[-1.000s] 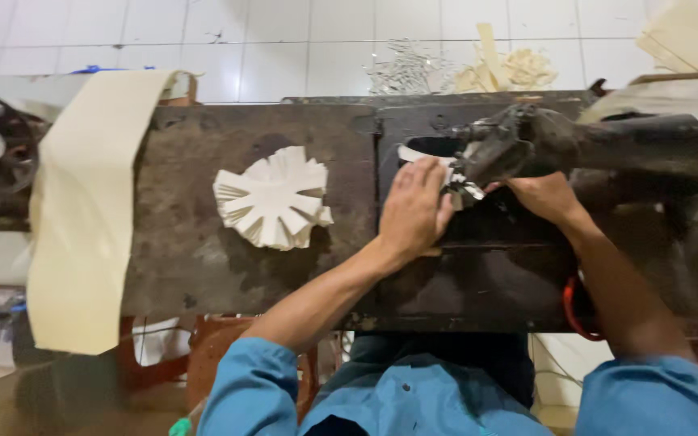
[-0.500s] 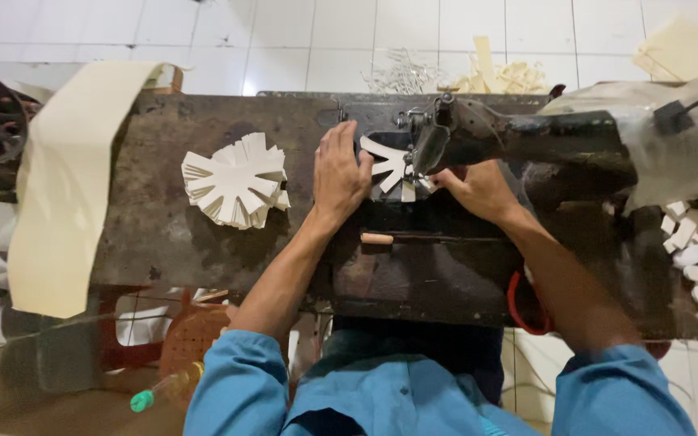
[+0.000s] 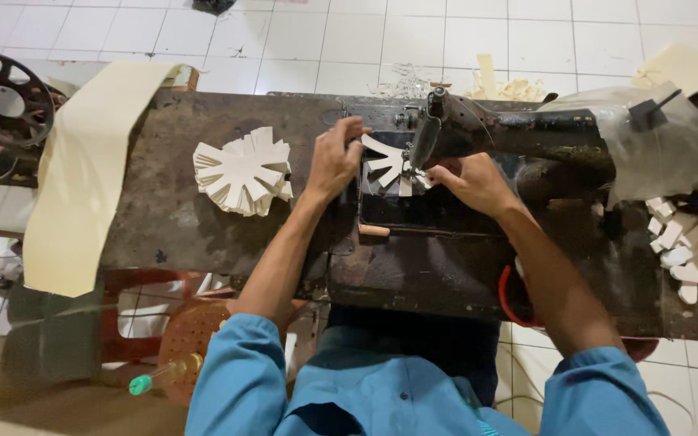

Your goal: The person sits on the floor cutting strips of light-colored material into small pieces with scissors, then moves to a treadle sewing machine and stitches the cut pieces together into flower-shaped decorative pieces, stacking finished pieces on the machine table and trimming threads with scissors.

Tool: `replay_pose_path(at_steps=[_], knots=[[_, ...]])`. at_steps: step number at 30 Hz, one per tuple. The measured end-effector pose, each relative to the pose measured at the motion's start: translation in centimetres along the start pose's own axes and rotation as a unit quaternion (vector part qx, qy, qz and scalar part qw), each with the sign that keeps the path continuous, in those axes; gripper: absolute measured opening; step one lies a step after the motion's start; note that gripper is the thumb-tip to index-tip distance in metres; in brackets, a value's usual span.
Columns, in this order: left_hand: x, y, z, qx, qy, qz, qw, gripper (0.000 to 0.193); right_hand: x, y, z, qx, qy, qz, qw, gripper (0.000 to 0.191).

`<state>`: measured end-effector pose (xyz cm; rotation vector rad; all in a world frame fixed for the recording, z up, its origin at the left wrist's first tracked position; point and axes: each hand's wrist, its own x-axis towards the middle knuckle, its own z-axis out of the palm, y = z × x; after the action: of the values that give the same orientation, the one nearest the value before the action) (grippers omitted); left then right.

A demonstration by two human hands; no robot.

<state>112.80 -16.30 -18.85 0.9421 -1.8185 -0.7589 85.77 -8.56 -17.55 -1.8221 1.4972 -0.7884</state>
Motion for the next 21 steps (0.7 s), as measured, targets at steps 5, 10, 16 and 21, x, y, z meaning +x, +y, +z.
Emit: replay_pose_path(at_steps=[5,10,16,21], knots=[[0.3,0.6,-1.3,0.068,-0.062,0.052,0.994,0.040,-1.7,-2.6,-1.6,-0.134,-0.059,-0.012,0.989,0.034],[-0.1,0.2,-1.7,0.012,-0.059,-0.069,0.996,0.033,-11.9,-4.4,-3.0,-0.147,-0.054,0.025,0.987,0.057],[-0.8,-1.7,-1.6,-0.018,0.040,-0.078,0.996,0.020,-20.6,-4.6,-2.4,-0.202,0.138,0.128,0.961,0.051],[-1.3,-1.9,-1.7,-0.008,0.050,-0.036,0.998,0.021,-21.8,-4.4,0.0,-0.241,0.247,0.120,0.931,0.050]])
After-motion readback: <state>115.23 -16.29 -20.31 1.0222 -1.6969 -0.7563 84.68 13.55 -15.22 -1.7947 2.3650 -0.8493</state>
